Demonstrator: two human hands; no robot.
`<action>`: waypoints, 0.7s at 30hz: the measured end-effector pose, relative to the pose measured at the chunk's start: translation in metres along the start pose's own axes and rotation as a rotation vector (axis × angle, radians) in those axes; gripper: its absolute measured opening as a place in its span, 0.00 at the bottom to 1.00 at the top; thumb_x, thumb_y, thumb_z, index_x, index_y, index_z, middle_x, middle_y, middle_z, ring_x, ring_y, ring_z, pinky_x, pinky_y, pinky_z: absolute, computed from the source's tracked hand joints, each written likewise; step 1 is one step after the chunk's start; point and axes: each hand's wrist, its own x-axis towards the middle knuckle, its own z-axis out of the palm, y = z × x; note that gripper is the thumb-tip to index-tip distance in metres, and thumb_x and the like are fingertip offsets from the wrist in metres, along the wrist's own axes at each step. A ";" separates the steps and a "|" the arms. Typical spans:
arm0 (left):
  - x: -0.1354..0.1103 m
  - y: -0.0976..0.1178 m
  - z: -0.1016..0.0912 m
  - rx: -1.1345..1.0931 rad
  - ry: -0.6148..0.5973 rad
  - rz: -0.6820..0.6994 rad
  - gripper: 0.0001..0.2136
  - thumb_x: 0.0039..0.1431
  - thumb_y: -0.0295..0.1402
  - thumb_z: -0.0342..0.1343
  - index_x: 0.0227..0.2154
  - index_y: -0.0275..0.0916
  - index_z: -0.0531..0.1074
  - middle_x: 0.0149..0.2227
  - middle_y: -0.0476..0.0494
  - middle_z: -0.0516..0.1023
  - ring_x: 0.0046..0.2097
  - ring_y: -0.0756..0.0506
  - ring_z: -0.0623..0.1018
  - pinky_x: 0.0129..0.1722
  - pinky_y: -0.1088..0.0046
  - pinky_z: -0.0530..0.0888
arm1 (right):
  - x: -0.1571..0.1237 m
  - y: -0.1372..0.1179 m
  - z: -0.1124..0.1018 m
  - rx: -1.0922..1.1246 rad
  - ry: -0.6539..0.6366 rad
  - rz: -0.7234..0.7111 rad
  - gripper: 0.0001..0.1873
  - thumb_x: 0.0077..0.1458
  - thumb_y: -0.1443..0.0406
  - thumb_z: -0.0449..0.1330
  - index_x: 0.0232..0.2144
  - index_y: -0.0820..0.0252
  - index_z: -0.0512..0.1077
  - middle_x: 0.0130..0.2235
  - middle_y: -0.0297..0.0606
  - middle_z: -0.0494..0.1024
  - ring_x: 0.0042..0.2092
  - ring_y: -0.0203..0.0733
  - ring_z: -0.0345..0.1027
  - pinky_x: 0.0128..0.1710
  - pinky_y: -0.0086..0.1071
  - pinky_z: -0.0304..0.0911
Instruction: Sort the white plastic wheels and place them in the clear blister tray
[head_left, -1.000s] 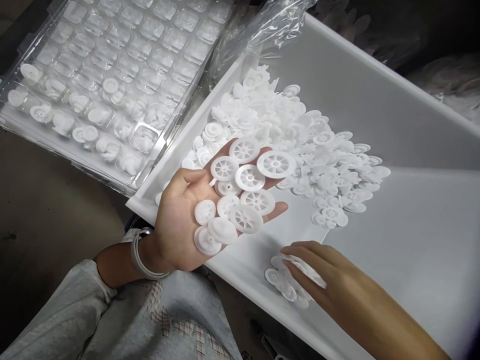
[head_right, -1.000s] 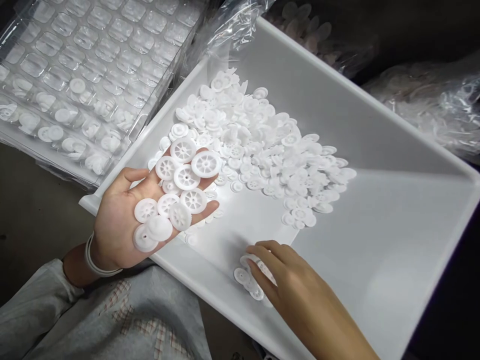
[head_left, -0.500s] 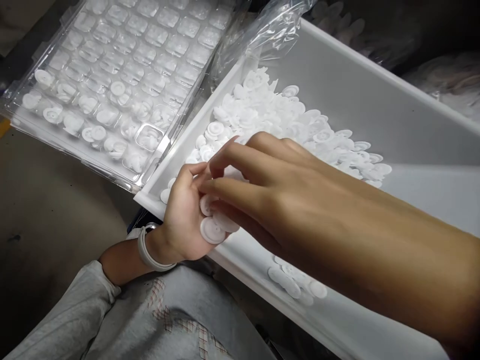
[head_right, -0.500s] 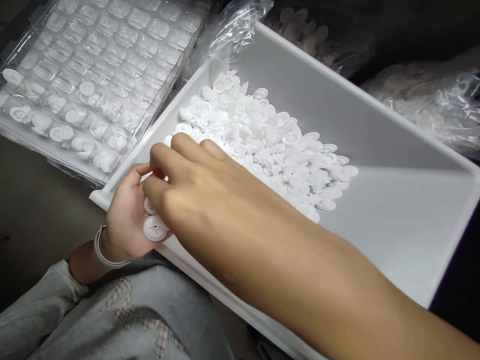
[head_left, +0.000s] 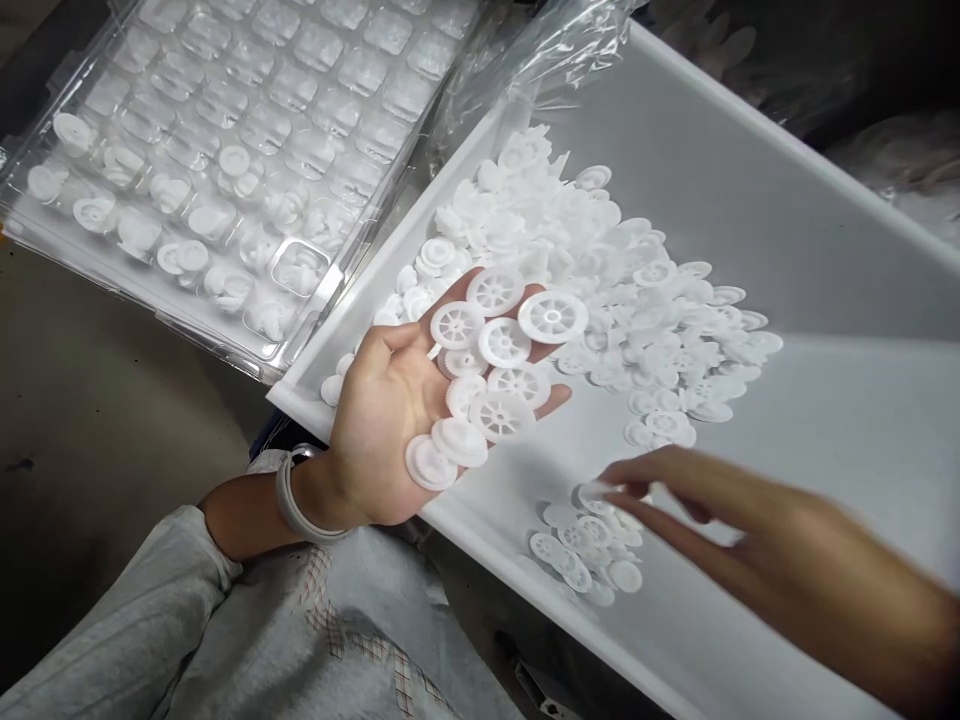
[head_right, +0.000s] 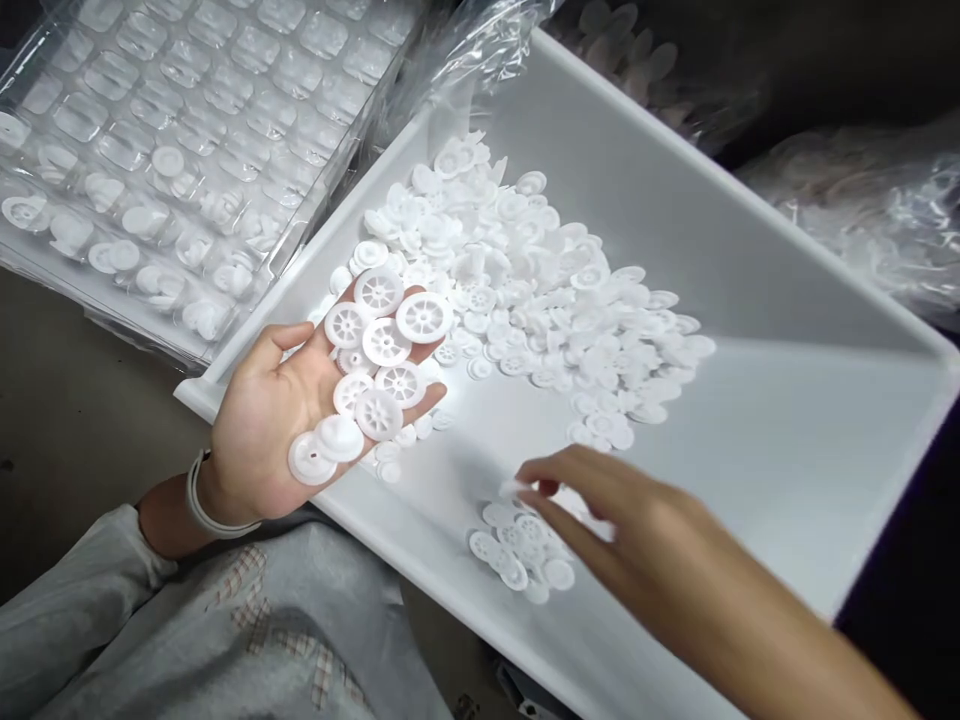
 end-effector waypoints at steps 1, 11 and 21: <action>0.000 0.000 0.000 -0.002 -0.005 -0.002 0.24 0.66 0.38 0.37 0.62 0.47 0.62 0.63 0.48 0.68 0.67 0.37 0.63 0.66 0.47 0.58 | -0.011 0.002 0.009 0.041 -0.030 -0.028 0.21 0.67 0.63 0.49 0.25 0.55 0.75 0.23 0.25 0.72 0.18 0.22 0.66 0.16 0.12 0.54; 0.000 -0.006 -0.001 0.080 -0.034 0.044 0.24 0.66 0.38 0.35 0.62 0.44 0.61 0.65 0.47 0.64 0.68 0.38 0.61 0.66 0.49 0.58 | 0.013 -0.058 -0.019 -0.030 -0.022 0.106 0.10 0.64 0.66 0.54 0.45 0.62 0.71 0.37 0.40 0.75 0.33 0.39 0.71 0.27 0.31 0.66; 0.000 -0.005 -0.005 0.088 -0.096 0.057 0.23 0.64 0.39 0.36 0.55 0.43 0.70 0.54 0.46 0.76 0.56 0.42 0.76 0.55 0.63 0.73 | 0.084 -0.083 -0.023 0.073 0.004 -0.073 0.06 0.61 0.72 0.55 0.38 0.63 0.72 0.38 0.40 0.77 0.35 0.42 0.65 0.30 0.36 0.61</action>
